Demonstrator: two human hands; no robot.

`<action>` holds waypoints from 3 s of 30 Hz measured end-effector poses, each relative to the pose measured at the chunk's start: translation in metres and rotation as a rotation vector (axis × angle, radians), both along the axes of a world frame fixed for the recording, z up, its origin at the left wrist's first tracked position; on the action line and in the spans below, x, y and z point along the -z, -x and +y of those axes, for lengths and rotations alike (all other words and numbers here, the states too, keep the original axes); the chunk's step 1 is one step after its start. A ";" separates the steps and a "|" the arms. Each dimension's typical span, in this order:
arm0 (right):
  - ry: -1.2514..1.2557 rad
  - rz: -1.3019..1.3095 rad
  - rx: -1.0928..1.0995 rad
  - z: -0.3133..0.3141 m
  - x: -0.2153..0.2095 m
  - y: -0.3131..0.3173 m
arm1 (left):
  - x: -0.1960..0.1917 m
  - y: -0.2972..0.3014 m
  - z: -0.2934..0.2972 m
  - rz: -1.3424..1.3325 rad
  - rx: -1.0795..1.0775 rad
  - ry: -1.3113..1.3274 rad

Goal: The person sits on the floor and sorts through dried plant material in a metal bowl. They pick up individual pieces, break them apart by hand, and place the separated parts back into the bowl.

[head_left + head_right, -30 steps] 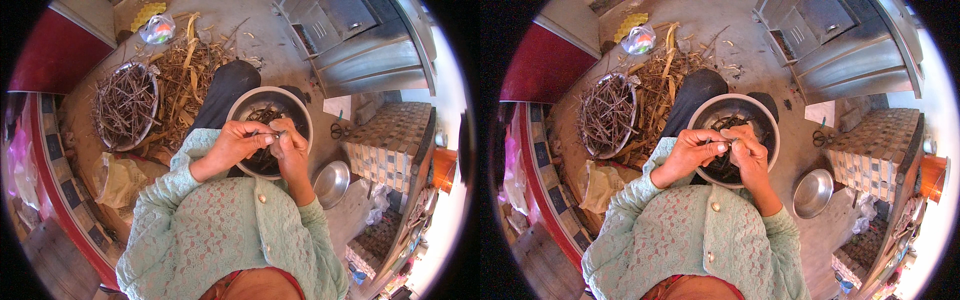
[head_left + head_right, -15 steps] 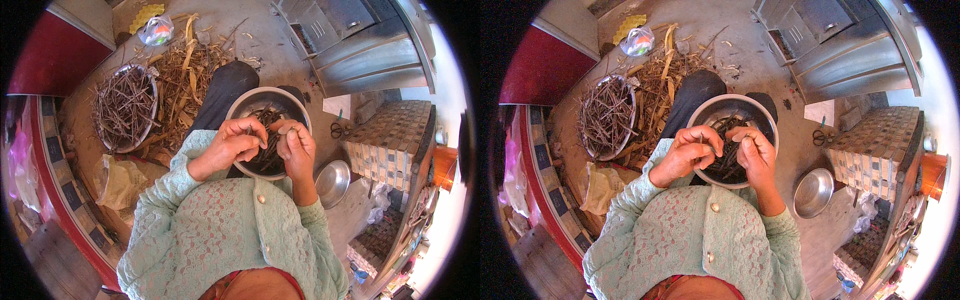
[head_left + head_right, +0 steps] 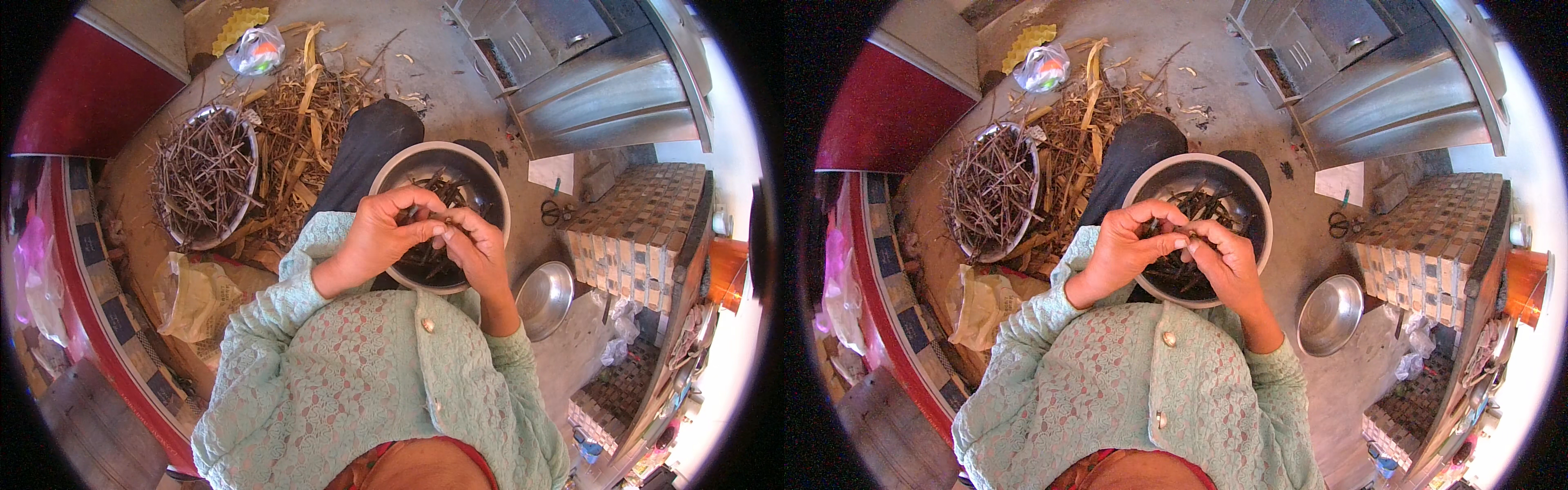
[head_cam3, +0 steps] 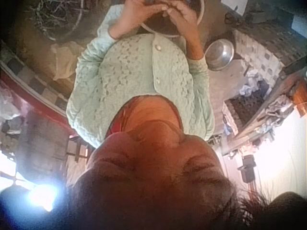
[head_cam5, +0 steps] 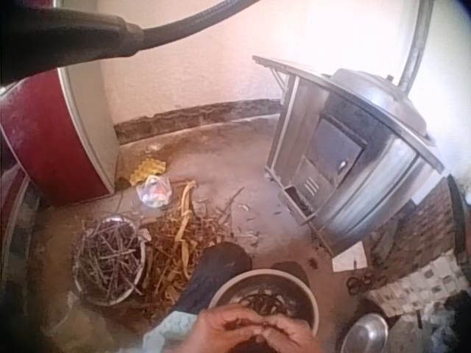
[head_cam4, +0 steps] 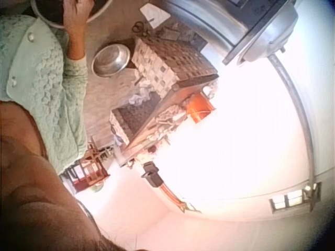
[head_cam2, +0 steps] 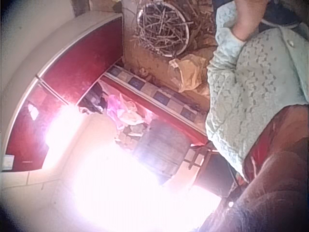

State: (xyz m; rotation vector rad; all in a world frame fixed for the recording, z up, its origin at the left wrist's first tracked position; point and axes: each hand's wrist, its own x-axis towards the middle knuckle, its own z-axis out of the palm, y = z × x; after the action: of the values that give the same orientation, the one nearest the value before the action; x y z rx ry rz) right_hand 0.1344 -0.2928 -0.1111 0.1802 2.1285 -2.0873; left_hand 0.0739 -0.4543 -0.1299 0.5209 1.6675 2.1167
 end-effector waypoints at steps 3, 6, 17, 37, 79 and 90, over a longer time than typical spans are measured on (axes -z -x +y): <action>-0.082 -0.017 -0.004 -0.002 0.001 0.000 | -0.001 -0.001 -0.003 0.233 -0.094 0.070; -0.106 -0.066 0.015 0.002 0.002 -0.003 | -0.001 -0.002 0.002 0.327 -0.118 0.122; 0.010 -0.010 -0.061 -0.002 -0.001 0.001 | -0.004 0.001 -0.003 0.252 -0.075 0.130; 0.220 -0.002 0.016 -0.010 -0.006 0.008 | -0.005 0.027 -0.069 0.085 -0.397 0.129; 0.262 0.135 0.048 -0.009 0.018 0.004 | -0.010 -0.008 -0.002 0.326 -0.042 0.365; -0.386 0.421 0.004 0.029 -0.002 0.005 | -0.027 0.011 -0.038 0.448 -0.194 0.508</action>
State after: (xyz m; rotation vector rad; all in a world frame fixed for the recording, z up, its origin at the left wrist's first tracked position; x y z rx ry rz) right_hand 0.1290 -0.2638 -0.1093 -0.2363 2.7617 -1.8163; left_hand 0.0629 -0.4927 -0.1032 0.7252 2.4928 1.6641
